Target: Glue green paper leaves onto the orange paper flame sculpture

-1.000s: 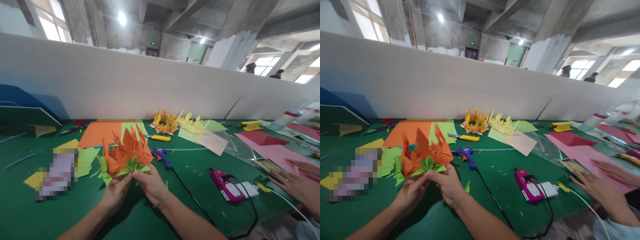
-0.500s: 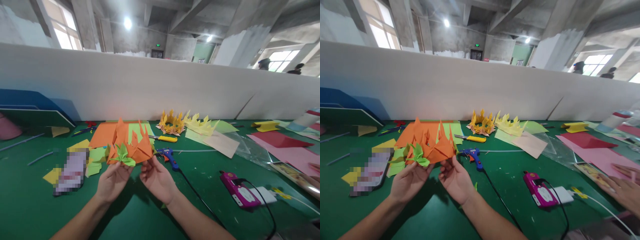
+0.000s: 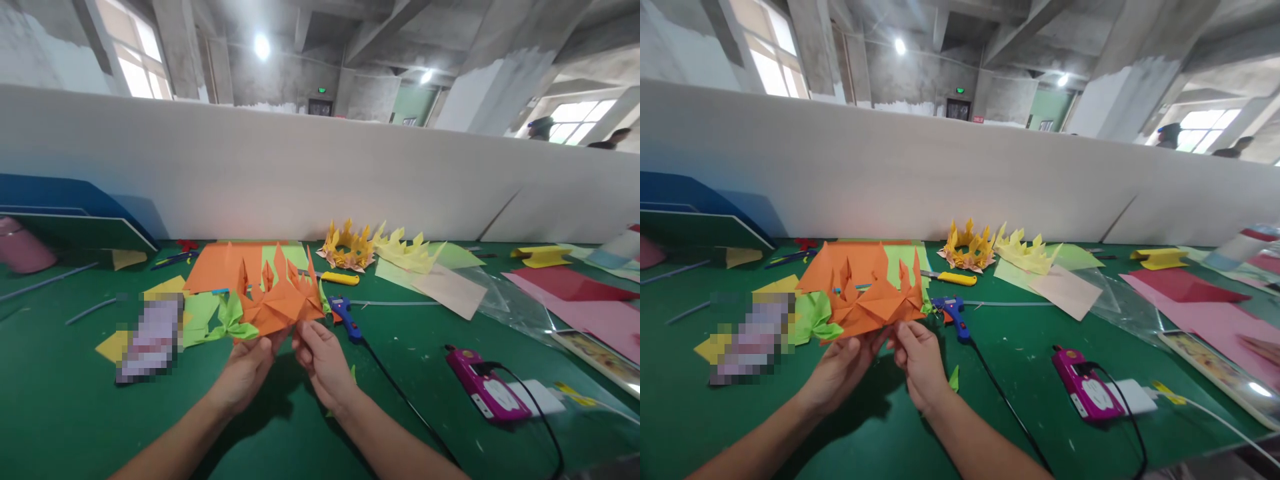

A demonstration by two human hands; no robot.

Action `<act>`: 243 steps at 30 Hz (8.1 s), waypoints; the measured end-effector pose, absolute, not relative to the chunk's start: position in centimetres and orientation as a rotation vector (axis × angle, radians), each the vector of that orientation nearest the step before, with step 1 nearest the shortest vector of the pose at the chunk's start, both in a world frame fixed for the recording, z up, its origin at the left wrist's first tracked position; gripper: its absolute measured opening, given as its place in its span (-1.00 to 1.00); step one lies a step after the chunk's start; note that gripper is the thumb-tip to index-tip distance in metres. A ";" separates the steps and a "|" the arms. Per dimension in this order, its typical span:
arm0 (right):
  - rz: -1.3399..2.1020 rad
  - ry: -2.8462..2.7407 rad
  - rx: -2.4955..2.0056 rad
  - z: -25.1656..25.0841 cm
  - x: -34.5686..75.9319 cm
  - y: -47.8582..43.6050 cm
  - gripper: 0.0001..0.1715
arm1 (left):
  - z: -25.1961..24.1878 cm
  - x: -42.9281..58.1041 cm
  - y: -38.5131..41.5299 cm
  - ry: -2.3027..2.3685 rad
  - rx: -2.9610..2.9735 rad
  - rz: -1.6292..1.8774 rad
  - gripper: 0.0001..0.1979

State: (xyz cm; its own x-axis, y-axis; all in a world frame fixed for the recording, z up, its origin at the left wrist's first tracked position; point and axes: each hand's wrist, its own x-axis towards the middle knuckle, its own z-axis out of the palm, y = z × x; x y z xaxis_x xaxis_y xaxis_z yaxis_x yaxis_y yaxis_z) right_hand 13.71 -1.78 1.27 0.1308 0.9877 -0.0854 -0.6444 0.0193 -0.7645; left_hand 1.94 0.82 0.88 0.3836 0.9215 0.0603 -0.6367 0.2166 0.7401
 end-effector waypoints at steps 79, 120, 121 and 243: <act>-0.004 -1.912 -1.142 0.1 22.0 -3.0 -0.76 | -0.6 3.5 1.3 0.663 0.706 1.170 -0.74; -0.213 -2.032 -1.300 0.3 22.6 -3.1 -0.67 | 0.1 3.6 1.0 0.910 0.775 1.146 -0.65; -0.217 -2.028 -1.301 0.3 22.6 -3.1 -0.67 | 0.2 3.6 1.0 0.904 0.771 1.153 -0.66; -0.260 -1.994 -1.257 -0.1 22.1 -3.0 -0.82 | -0.2 3.8 0.9 0.871 0.797 1.217 -0.60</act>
State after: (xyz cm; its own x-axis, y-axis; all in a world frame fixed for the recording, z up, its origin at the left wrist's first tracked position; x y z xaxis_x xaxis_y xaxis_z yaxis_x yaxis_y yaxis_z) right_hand 22.14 -3.03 -0.07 -0.2349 0.6891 0.6855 0.8420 0.4967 -0.2107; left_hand 3.78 0.90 -0.18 0.1241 0.9836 -0.1306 -0.4408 0.1726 0.8809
